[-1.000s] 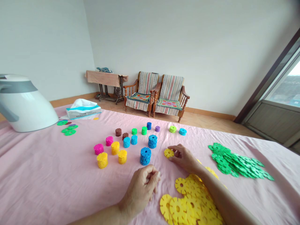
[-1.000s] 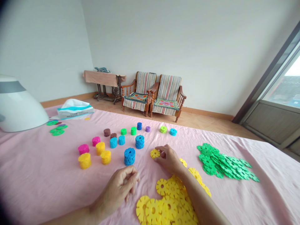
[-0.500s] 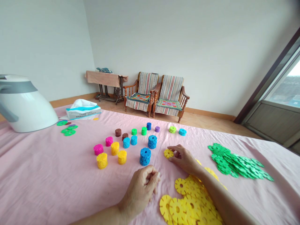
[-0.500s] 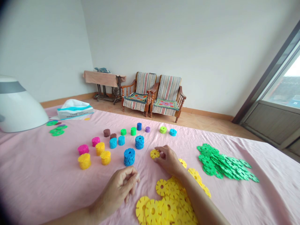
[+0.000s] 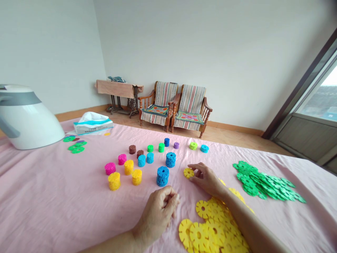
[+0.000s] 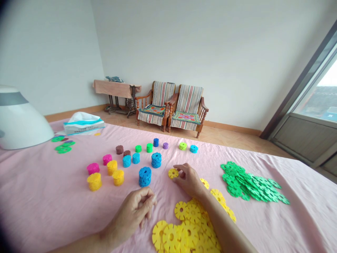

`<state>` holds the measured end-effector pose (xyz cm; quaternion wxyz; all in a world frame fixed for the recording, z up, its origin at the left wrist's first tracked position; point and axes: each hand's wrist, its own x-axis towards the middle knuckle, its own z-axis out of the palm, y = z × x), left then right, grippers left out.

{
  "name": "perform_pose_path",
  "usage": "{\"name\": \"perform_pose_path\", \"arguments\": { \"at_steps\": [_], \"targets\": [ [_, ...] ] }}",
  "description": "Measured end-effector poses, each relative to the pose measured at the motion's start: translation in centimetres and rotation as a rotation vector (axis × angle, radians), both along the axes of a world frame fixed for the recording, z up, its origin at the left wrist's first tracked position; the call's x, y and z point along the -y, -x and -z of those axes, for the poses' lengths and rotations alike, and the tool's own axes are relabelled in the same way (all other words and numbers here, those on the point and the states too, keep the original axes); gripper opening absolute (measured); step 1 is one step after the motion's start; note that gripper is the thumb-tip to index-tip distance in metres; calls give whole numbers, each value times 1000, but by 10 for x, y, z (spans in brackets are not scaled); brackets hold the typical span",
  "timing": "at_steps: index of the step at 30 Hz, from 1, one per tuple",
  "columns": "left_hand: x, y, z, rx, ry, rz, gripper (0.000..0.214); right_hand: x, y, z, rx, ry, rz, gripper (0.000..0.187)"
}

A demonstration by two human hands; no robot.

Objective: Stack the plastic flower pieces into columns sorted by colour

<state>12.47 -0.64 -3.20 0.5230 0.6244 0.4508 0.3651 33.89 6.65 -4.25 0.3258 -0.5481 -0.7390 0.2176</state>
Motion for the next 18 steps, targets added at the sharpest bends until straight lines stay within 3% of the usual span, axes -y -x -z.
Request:
{"name": "perform_pose_path", "arguments": {
  "at_steps": [6,9,12,15,18],
  "targets": [
    [0,0,2,-15,-8,7,32,0,0,-1,-8,17,7,38],
    [0,1,1,-32,-12,-1,32,-1,-6,-13,-28,8,27,36],
    [1,1,-1,-36,-12,-5,35,3,-18,-32,7,16,11,20],
    [0,1,-2,-27,-14,-5,37,16,-26,-52,118,208,-196,11],
    [0,0,-1,-27,-30,-9,37,34,-22,-65,253,369,-363,20]
  ]
}}
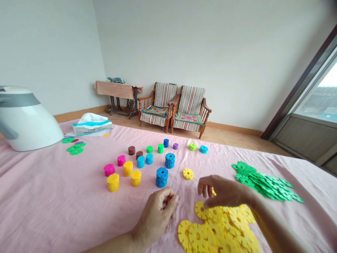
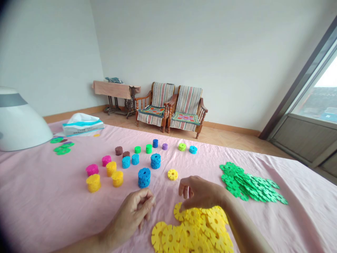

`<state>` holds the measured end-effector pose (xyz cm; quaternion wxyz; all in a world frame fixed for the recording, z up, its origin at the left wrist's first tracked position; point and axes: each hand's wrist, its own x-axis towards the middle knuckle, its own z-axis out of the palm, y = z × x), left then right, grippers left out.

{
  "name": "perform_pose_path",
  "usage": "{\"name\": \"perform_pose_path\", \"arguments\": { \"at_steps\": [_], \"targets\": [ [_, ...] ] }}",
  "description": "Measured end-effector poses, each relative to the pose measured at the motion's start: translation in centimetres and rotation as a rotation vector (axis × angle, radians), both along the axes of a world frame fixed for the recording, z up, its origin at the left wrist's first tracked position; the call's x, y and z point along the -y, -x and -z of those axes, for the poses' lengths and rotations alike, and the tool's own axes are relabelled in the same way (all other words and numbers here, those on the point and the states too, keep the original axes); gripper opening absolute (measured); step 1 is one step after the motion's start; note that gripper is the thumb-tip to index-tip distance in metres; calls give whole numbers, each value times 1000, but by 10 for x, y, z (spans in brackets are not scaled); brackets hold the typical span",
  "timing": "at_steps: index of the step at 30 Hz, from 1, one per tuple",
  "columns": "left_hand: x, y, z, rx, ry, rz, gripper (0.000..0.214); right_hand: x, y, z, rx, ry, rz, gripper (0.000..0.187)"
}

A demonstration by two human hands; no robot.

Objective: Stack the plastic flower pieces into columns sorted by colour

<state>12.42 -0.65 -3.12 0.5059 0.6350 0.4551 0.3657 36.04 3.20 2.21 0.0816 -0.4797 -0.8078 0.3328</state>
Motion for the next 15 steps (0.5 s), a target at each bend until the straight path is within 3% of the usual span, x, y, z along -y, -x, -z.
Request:
{"name": "perform_pose_path", "arguments": {
  "at_steps": [4,7,11,15],
  "targets": [
    [0,0,1,-14,-20,-1,34,14,17,-1,143,-32,-31,29],
    [0,0,-1,-20,-29,0,32,12,22,3,131,-49,-18,26],
    [0,0,-2,-13,-50,1,31,4,21,4,-25,-33,4,5],
    [0,0,-4,-13,-70,6,27,3,30,3,-298,126,101,2]
  ]
}}
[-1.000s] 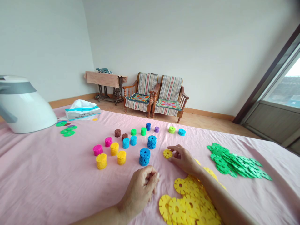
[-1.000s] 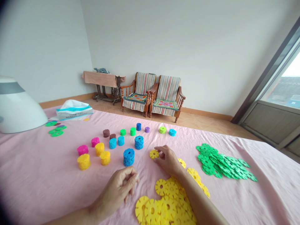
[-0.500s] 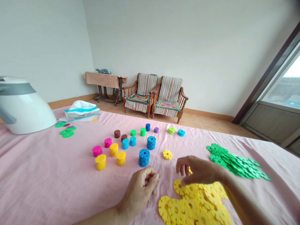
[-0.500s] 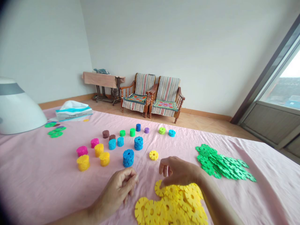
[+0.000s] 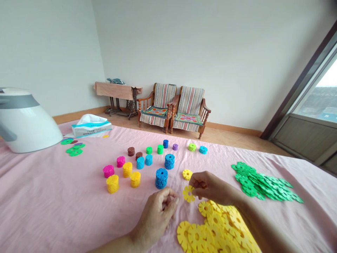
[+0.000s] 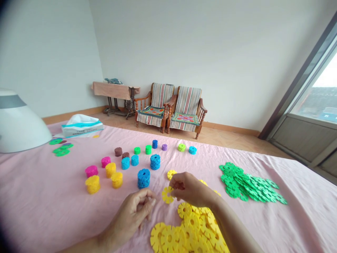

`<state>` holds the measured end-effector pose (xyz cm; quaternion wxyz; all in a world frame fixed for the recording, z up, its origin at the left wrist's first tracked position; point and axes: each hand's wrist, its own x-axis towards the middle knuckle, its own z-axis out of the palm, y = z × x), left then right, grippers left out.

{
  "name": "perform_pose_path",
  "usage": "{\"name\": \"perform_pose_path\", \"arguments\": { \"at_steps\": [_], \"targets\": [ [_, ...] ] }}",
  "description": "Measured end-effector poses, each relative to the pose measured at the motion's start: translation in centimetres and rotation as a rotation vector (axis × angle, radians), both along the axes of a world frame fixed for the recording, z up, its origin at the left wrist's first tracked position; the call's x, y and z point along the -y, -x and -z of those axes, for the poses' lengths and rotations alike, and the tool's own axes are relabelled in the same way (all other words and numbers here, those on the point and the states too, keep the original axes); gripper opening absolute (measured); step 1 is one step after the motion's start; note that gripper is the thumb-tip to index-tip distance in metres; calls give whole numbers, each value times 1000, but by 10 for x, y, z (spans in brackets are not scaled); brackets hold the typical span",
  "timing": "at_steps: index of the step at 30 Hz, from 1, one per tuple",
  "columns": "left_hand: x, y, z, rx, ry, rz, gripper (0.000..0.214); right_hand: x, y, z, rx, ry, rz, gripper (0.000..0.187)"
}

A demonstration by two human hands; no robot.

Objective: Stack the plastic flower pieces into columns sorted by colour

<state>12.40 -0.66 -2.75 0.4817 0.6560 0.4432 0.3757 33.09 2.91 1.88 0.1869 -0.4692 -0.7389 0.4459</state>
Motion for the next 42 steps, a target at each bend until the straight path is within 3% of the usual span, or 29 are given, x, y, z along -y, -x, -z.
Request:
{"name": "perform_pose_path", "arguments": {
  "at_steps": [5,12,20,22,25,27,32,42],
  "targets": [
    [1,-1,0,-7,40,25,36,8,23,-3,-165,77,-21,10],
    [-2,0,4,81,117,-24,41,16,34,-4,-41,-159,-92,52],
    [-1,1,-1,115,125,-25,39,11,34,3,-16,-288,-30,39],
    [-1,2,-2,98,128,-29,39,1,25,9,-47,-346,111,36],
    [-1,2,-2,78,134,-17,40,-20,7,25,-107,-432,437,33],
    [-1,1,-2,72,136,-14,42,-31,-3,38,-124,-434,550,34],
    [1,-1,-1,63,132,-24,45,-40,-9,61,-69,-368,551,33],
    [1,-2,-1,52,132,-33,46,-37,-2,61,-18,-365,489,35]
  ]
}}
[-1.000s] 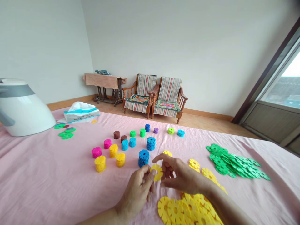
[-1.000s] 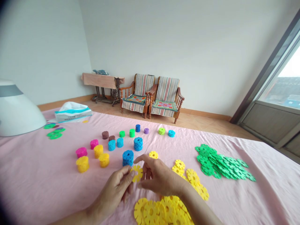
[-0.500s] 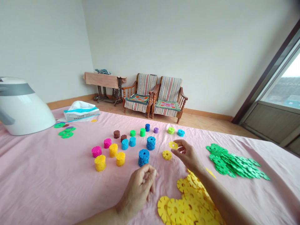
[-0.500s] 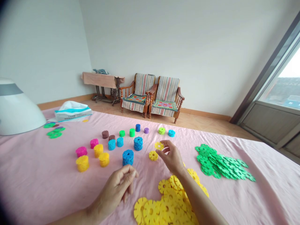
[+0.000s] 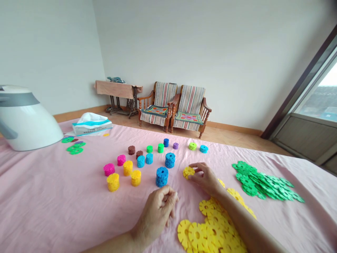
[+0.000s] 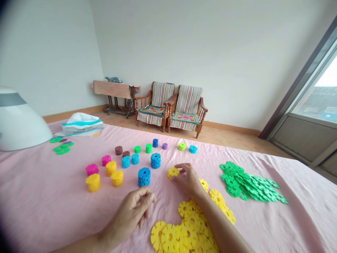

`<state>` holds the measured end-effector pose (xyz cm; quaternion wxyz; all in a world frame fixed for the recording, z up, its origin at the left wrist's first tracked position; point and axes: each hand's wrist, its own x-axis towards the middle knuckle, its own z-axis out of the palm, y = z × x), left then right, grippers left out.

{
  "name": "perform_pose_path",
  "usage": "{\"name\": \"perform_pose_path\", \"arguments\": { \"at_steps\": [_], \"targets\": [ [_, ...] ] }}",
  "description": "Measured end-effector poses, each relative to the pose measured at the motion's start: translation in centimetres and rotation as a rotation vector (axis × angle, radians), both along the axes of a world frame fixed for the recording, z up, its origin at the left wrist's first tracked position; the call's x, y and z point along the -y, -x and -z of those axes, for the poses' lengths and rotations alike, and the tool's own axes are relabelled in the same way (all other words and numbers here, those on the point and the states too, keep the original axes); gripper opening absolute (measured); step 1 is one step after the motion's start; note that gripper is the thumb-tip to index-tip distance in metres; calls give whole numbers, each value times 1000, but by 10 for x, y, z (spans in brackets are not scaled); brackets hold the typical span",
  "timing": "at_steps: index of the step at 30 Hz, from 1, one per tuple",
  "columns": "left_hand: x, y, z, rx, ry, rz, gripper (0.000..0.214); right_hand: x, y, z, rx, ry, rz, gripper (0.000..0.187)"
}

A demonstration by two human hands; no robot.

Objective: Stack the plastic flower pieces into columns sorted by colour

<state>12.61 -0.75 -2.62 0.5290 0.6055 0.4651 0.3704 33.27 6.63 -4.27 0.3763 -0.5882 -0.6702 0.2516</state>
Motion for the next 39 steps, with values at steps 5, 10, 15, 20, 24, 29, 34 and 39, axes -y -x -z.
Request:
{"name": "perform_pose_path", "arguments": {
  "at_steps": [5,10,15,20,24,29,34,39],
  "targets": [
    [-2,1,4,-4,-11,10,43,2,0,-3,16,3,-16,35],
    [-1,1,5,5,-11,14,40,2,-4,-5,42,3,-67,33],
    [-1,1,4,15,-3,5,36,1,-10,-7,35,4,-121,33],
    [-2,1,4,18,-4,10,36,7,-11,-21,54,-37,-160,34],
    [-2,1,2,17,-6,-3,38,20,-2,-42,56,-2,-373,35],
    [0,1,-1,18,10,-4,42,35,17,-54,14,66,-517,36],
    [-2,1,1,48,15,-2,42,40,29,-49,-32,68,-518,40],
    [-3,2,1,92,58,-21,41,40,30,-48,-57,50,-538,45]
  ]
}}
